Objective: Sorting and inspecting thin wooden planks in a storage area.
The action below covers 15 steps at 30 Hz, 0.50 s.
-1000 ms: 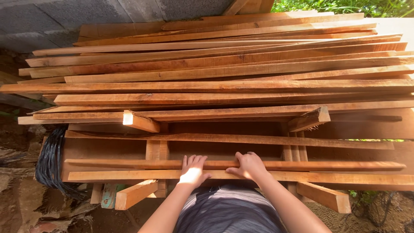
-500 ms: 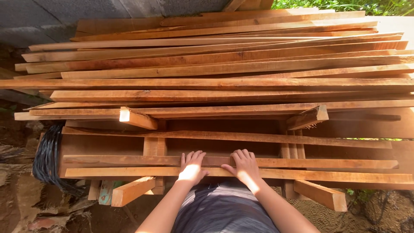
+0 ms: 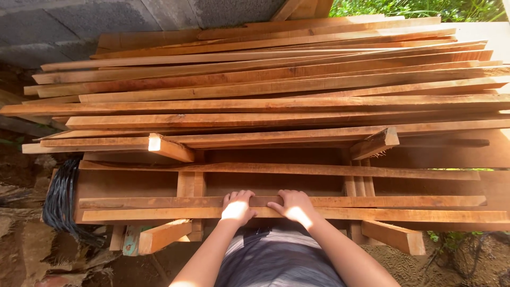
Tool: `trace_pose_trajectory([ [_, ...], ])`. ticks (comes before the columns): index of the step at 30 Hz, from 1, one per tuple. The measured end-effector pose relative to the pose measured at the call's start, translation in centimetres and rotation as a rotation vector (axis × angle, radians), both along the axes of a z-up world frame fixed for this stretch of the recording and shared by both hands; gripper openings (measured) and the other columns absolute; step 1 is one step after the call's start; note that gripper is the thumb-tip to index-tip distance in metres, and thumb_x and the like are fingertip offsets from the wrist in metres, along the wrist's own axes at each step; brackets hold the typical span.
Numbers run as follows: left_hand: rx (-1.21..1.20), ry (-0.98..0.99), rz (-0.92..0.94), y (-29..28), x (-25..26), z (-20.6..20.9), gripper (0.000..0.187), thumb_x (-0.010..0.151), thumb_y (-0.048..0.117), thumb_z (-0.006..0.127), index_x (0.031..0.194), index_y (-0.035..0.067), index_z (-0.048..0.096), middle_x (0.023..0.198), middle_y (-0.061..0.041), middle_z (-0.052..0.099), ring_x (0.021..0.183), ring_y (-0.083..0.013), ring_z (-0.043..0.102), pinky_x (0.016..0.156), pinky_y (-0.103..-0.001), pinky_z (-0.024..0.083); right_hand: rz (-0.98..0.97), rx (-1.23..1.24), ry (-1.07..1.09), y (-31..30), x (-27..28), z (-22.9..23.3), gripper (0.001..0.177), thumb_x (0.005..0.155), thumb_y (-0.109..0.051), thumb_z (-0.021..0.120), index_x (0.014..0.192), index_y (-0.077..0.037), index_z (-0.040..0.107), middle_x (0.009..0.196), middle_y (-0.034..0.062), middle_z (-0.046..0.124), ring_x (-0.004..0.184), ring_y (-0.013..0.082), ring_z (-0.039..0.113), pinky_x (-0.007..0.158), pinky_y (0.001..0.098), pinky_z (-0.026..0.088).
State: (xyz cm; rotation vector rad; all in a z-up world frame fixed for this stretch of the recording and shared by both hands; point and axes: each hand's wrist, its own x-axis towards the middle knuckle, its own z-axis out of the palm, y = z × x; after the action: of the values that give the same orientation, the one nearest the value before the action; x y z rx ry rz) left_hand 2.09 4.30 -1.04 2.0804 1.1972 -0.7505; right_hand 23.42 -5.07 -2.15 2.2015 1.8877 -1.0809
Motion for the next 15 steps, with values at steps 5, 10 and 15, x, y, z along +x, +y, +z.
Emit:
trace_pose_trajectory([
  [5,0.015,0.011,-0.011,-0.3,0.2,0.2,0.058,0.092,0.045,0.068,0.143,0.03,0.045,0.145,0.004,0.05,0.143,-0.024,0.041,0.125,-0.055,0.023,-0.012,0.127,0.009,0.4,0.2,0.0,0.05,0.093,-0.067,0.053,0.114,-0.024,0.066,0.109,0.001,0.07,0.107,0.0252,0.069,0.089,0.0422,0.054],
  [10,0.019,0.007,-0.05,-0.5,-0.2,-0.7,0.062,0.092,0.048,0.067,0.145,0.031,0.042,0.149,0.004,0.046,0.145,-0.0243,0.037,0.124,-0.056,0.022,-0.09,0.653,-0.206,3.4,1.7,0.7,0.048,0.092,-0.053,0.063,0.131,-0.025,0.058,0.13,0.0003,0.057,0.125,0.0274,0.054,0.101,0.0471,0.046],
  [15,0.171,0.142,-0.126,-0.7,2.9,8.5,0.103,0.094,0.042,0.075,0.166,0.009,0.009,0.173,-0.018,-0.003,0.157,-0.0415,-0.001,0.129,-0.054,0.008,-0.09,0.06,-0.1,6.4,3.5,3.7,0.076,0.102,-0.072,0.032,0.144,-0.012,0.054,0.138,0.0121,0.063,0.134,0.0315,0.053,0.119,0.0558,0.027],
])
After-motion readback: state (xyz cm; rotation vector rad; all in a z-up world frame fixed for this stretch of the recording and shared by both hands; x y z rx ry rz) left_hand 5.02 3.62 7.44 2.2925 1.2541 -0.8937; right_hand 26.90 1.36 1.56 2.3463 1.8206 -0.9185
